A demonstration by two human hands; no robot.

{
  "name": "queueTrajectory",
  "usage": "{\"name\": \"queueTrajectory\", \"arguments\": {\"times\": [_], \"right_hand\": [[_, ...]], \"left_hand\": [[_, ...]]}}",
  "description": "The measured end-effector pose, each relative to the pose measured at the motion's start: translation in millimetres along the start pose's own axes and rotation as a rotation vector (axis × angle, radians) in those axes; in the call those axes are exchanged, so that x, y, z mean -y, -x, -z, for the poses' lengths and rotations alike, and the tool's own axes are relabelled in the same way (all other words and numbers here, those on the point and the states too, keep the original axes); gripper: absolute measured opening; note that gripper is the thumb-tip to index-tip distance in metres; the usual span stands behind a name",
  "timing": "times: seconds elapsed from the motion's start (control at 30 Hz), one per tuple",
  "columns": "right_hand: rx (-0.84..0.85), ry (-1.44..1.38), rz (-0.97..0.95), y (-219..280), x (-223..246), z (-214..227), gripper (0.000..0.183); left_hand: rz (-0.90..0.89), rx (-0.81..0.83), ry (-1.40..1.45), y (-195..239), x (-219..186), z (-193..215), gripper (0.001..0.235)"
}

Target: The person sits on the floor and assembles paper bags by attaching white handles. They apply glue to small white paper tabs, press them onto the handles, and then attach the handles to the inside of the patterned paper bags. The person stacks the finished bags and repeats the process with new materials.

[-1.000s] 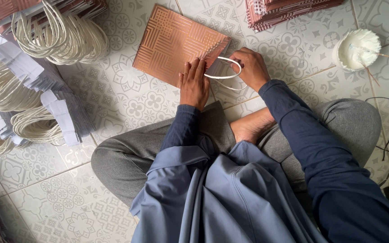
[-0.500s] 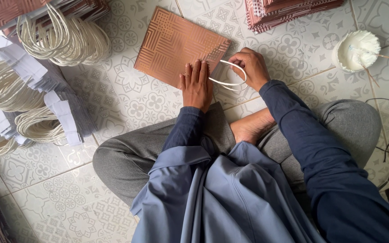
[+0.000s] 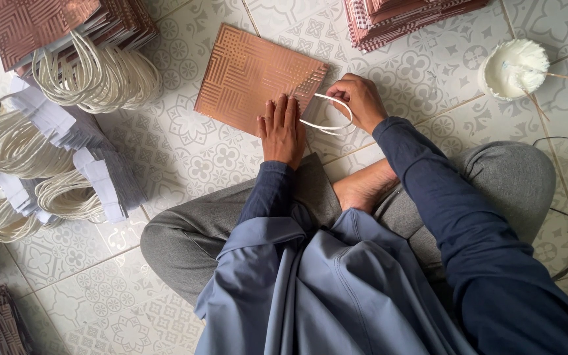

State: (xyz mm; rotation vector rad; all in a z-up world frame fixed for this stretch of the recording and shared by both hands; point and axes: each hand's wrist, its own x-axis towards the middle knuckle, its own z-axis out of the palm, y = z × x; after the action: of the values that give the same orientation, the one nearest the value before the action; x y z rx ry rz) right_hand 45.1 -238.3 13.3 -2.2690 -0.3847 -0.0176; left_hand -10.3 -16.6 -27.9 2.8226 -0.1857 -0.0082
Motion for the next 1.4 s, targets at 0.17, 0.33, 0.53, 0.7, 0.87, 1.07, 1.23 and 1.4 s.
{"name": "queueTrajectory", "arguments": {"times": [0.17,0.33,0.53,0.7,0.87,1.07,1.23,1.4], "right_hand": [[0.026,-0.012,-0.016,-1.6,-0.6,3.2,0.014],[0.038,-0.046,-0.043,-3.4,-3.7,2.8,0.014],[0.043,-0.09,-0.076,-4.0,-10.9,0.6,0.014],[0.058,-0.107,-0.1,-4.3,-16.7,-0.9,0.015],[0.065,-0.113,-0.102,-5.0,-17.6,0.8,0.014],[0.062,-0.121,-0.109,-3.2,-20.0,-1.6,0.013],[0.054,-0.109,-0.105,-2.9,-18.8,-1.8,0.013],[0.065,-0.111,-0.122,-2.8,-17.4,-1.7,0.014]], "left_hand": [[0.007,-0.005,0.0,-0.6,-0.3,-2.2,0.063],[0.02,-0.03,-0.016,0.8,-3.5,-2.9,0.063],[0.027,-0.051,-0.025,-0.4,-5.9,-3.9,0.062],[0.042,-0.046,-0.055,0.0,-7.3,-4.6,0.075],[0.047,-0.043,-0.072,-0.1,-6.6,-7.5,0.077],[0.051,-0.022,-0.071,0.0,-5.8,-7.9,0.076],[0.05,-0.019,-0.062,-0.6,-4.9,-11.1,0.072],[0.05,-0.001,-0.061,-0.7,-4.8,-10.2,0.07]]}}
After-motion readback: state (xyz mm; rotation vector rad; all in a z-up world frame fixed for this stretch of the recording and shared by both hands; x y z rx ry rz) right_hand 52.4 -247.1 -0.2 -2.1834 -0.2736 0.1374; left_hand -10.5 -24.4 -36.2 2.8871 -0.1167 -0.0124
